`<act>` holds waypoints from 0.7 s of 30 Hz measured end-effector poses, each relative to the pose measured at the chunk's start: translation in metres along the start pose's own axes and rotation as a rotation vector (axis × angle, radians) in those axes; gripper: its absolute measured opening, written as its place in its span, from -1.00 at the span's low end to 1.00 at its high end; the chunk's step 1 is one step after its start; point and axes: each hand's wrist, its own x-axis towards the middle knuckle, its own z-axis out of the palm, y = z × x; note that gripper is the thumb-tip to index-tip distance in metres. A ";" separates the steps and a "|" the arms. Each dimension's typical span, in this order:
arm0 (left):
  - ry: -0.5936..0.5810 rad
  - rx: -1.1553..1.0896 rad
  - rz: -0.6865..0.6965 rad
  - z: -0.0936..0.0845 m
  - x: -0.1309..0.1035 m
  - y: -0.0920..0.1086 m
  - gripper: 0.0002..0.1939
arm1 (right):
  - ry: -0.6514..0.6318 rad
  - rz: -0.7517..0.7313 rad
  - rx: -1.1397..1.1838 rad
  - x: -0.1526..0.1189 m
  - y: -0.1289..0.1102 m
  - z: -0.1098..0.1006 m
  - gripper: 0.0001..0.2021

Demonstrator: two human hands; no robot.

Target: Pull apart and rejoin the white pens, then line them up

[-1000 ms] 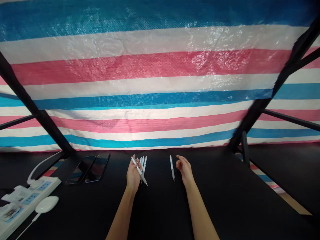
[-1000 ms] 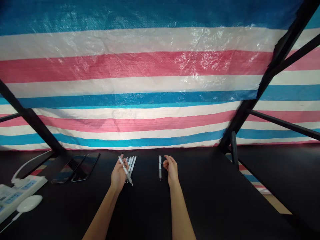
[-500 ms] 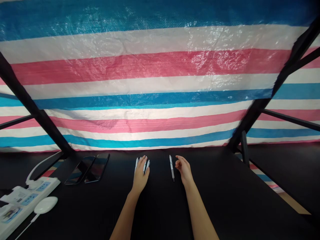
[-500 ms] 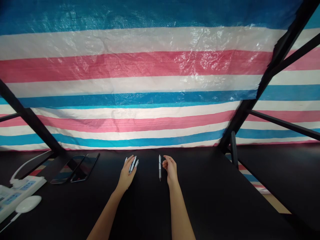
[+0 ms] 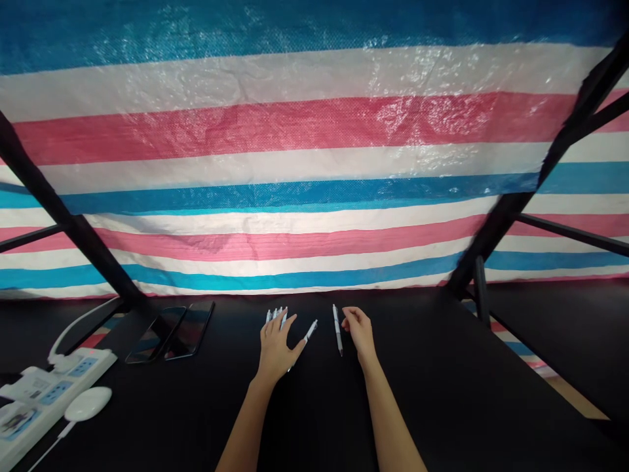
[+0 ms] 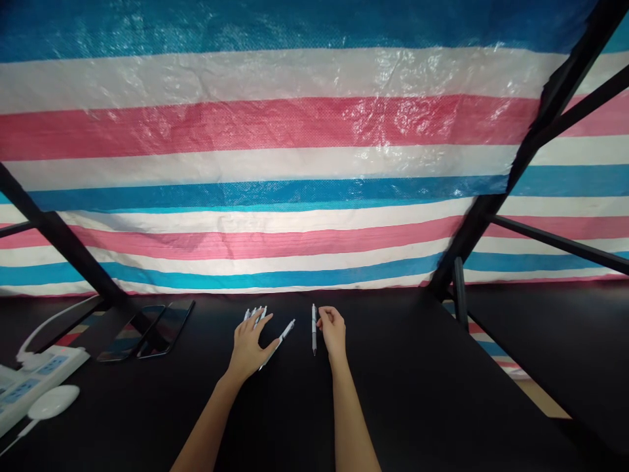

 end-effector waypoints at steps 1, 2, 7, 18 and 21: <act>-0.008 0.009 0.005 0.000 0.000 0.000 -0.47 | -0.017 -0.033 -0.126 -0.001 0.000 0.000 -0.79; -0.017 0.017 0.011 0.001 -0.001 0.000 -0.46 | -0.040 -0.062 -0.257 -0.002 0.000 0.001 -0.82; -0.038 0.031 0.018 0.001 -0.001 -0.001 -0.50 | -0.099 -0.171 -0.757 -0.012 -0.006 0.004 -0.89; 0.125 0.102 -0.200 0.002 0.003 -0.009 -0.71 | -0.213 -0.199 -0.941 -0.015 -0.007 0.005 -0.78; 0.118 0.130 -0.201 -0.001 0.004 -0.005 -0.68 | -0.270 -0.201 -0.932 -0.016 -0.009 0.006 -0.72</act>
